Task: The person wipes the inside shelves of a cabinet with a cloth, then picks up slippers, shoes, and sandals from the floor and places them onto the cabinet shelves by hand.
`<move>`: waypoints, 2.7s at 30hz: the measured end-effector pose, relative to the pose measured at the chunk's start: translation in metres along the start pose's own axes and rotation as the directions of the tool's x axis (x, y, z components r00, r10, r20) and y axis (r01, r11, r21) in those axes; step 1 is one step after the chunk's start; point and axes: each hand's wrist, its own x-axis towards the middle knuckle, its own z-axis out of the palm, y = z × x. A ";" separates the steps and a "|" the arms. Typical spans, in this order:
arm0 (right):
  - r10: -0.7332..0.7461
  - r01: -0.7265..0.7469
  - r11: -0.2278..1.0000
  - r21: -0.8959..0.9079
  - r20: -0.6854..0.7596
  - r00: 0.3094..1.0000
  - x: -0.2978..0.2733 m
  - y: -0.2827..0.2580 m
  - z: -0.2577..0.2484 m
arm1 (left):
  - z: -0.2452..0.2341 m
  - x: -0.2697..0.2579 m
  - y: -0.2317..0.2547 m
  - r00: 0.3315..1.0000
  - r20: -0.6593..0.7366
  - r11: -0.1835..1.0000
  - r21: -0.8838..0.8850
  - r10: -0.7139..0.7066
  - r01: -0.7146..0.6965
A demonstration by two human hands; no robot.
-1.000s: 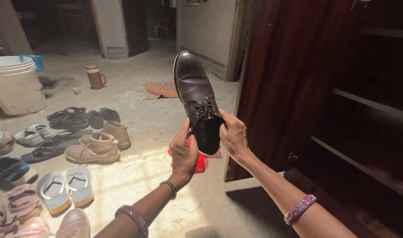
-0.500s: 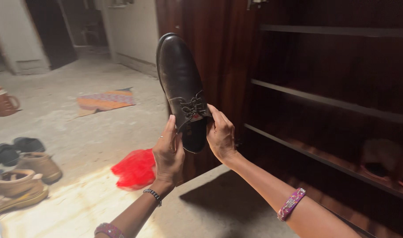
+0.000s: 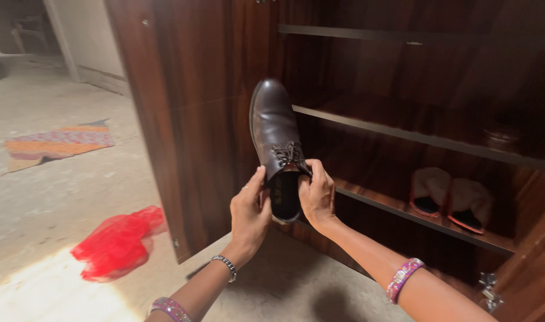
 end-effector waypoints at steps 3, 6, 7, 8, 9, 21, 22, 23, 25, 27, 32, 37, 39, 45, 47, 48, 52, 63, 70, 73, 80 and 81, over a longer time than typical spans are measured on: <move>0.051 -0.050 0.998 -0.045 0.008 0.999 -0.011 0.022 -0.016 | 0.025 -0.006 -0.009 0.994 0.069 0.996 0.041 -0.079 0.077; 0.119 -0.118 0.989 -0.085 0.014 0.993 -0.016 0.038 -0.028 | 0.047 -0.002 -0.019 0.973 0.169 0.982 0.125 -0.159 0.139; 0.155 -0.154 0.984 -0.095 0.001 0.988 -0.016 0.044 -0.032 | 0.055 -0.002 -0.022 0.974 0.166 0.983 0.119 -0.156 0.137; 0.151 -0.150 0.984 -0.099 -0.001 0.989 -0.015 0.049 -0.035 | 0.064 0.000 -0.026 0.982 0.173 0.986 0.161 -0.078 0.050; 0.228 -0.225 0.965 -0.133 0.008 0.974 -0.016 0.055 -0.038 | 0.073 0.001 -0.030 0.983 0.184 0.979 0.202 0.000 -0.038; 0.411 -0.430 0.866 -0.257 -0.127 0.903 0.020 0.151 -0.061 | 0.162 0.008 -0.022 0.955 0.192 0.974 0.056 -0.225 0.218; 0.451 -0.471 0.847 -0.244 -0.137 0.882 0.025 0.155 -0.066 | 0.167 0.009 -0.020 0.955 0.193 0.974 0.055 -0.224 0.218; 0.451 -0.472 0.847 -0.245 -0.138 0.882 0.030 0.158 -0.070 | 0.174 0.010 -0.016 0.957 0.203 0.978 0.045 -0.209 0.204; 0.516 -0.543 0.795 -0.269 -0.170 0.839 0.041 0.165 -0.079 | 0.187 0.013 -0.010 0.957 0.216 0.981 0.033 -0.192 0.189; 0.513 -0.543 0.784 -0.300 -0.179 0.840 0.050 0.175 -0.088 | 0.201 0.014 -0.005 0.938 0.252 0.970 0.014 -0.237 0.241; 0.531 -0.581 0.740 -0.340 -0.234 0.814 0.067 0.214 -0.109 | 0.229 0.018 0.004 0.933 0.269 0.966 -0.036 -0.237 0.256; 0.490 -0.565 0.730 -0.386 -0.281 0.825 0.081 0.260 -0.123 | 0.260 0.015 -0.005 0.903 0.371 0.973 -0.003 -0.215 0.232; 0.503 -0.570 0.728 -0.381 -0.270 0.821 0.084 0.276 -0.128 | 0.276 0.011 -0.013 0.917 0.371 0.986 -0.017 -0.146 0.164; 0.509 -0.583 0.730 -0.357 -0.285 0.812 0.087 0.317 -0.138 | 0.312 0.004 -0.034 0.867 0.474 0.989 0.057 -0.150 0.140; 0.545 -0.616 0.707 -0.348 -0.286 0.788 0.087 0.338 -0.140 | 0.320 0.002 -0.038 0.851 0.505 0.989 0.067 -0.147 0.132; 0.567 -0.630 0.686 -0.365 -0.276 0.776 0.087 0.351 -0.140 | 0.323 0.002 -0.041 0.835 0.530 0.989 0.079 -0.145 0.122; 0.524 -0.530 0.652 -0.543 -0.182 0.832 0.090 0.401 -0.142 | 0.335 -0.003 -0.045 0.830 0.546 0.994 0.068 -0.113 0.090; 0.375 -0.399 0.673 -0.623 -0.178 0.910 0.080 0.415 -0.149 | 0.361 -0.010 -0.064 0.769 0.621 0.988 0.087 -0.151 0.124; 0.334 -0.397 0.694 -0.601 -0.220 0.917 0.083 0.432 -0.140 | 0.362 -0.001 -0.064 0.796 0.594 0.993 0.077 -0.115 0.086; 0.424 -0.432 0.639 -0.637 -0.176 0.888 0.089 0.415 -0.142 | 0.355 0.003 -0.059 0.746 0.639 0.983 0.118 -0.184 0.142; 0.498 -0.525 0.633 -0.569 -0.220 0.839 0.087 0.337 -0.136 | 0.336 0.015 -0.050 0.787 0.613 0.996 0.087 -0.070 0.021; 0.423 -0.533 0.676 -0.510 -0.324 0.846 0.085 0.324 -0.130 | 0.331 0.019 -0.049 0.819 0.573 0.998 0.049 0.003 -0.038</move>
